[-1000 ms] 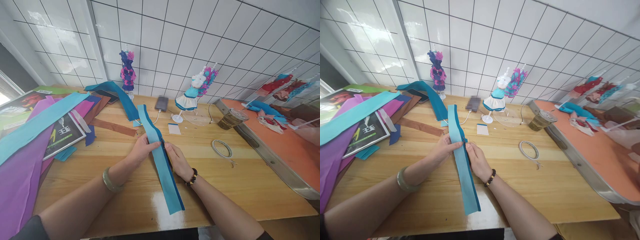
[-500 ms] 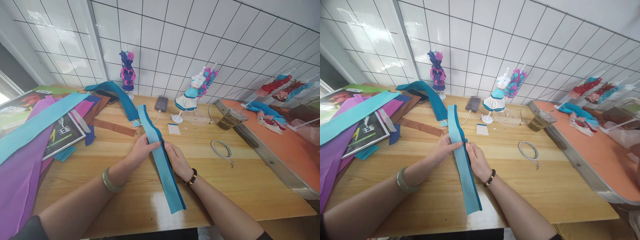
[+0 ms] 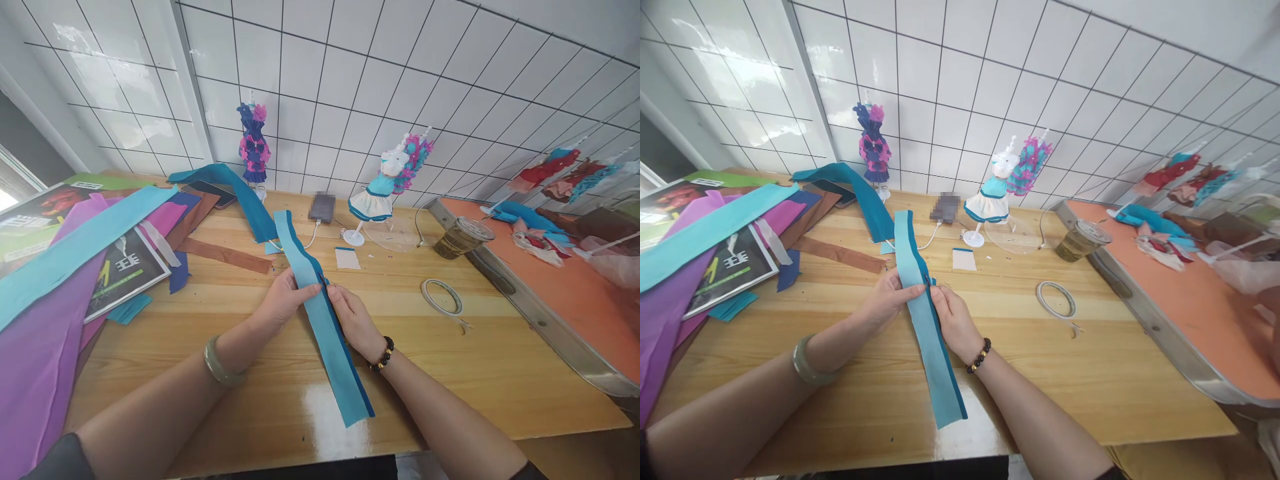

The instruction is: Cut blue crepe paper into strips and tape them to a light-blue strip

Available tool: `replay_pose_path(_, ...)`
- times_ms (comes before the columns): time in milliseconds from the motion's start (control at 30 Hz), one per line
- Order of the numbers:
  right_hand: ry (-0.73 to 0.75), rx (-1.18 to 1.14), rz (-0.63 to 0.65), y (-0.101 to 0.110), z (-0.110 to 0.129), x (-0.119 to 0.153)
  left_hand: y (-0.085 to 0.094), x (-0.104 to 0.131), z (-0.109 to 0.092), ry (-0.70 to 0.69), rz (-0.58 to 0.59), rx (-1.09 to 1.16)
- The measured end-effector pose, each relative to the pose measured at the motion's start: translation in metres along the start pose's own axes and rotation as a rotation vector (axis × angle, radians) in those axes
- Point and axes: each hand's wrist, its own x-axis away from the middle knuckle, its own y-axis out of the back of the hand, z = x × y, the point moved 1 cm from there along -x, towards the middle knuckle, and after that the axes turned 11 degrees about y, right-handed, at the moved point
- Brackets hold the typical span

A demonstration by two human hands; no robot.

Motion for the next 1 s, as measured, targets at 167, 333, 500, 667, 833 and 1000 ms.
replay_pose_path(167,0.001,0.017,0.003,0.000,-0.001,0.000,0.001,0.000,0.001,0.018,0.008,0.010)
replay_pose_path(333,-0.021,0.030,0.009,0.001,0.000,0.002,0.000,0.002,-0.005,0.102,0.010,0.105)
replay_pose_path(500,-0.150,-0.053,0.092,-0.002,0.002,0.005,0.004,0.002,-0.011,0.144,-0.010,0.240)
replay_pose_path(667,-0.193,-0.098,0.112,-0.004,0.003,0.006,0.007,0.001,-0.011,0.097,-0.021,0.231)
replay_pose_path(833,-0.126,-0.080,0.088,-0.002,0.004,0.004,0.004,0.002,-0.010,0.060,-0.041,0.189)
replay_pose_path(1000,-0.043,-0.057,0.050,-0.002,0.003,0.002,0.000,0.003,-0.008,0.030,-0.048,0.107)
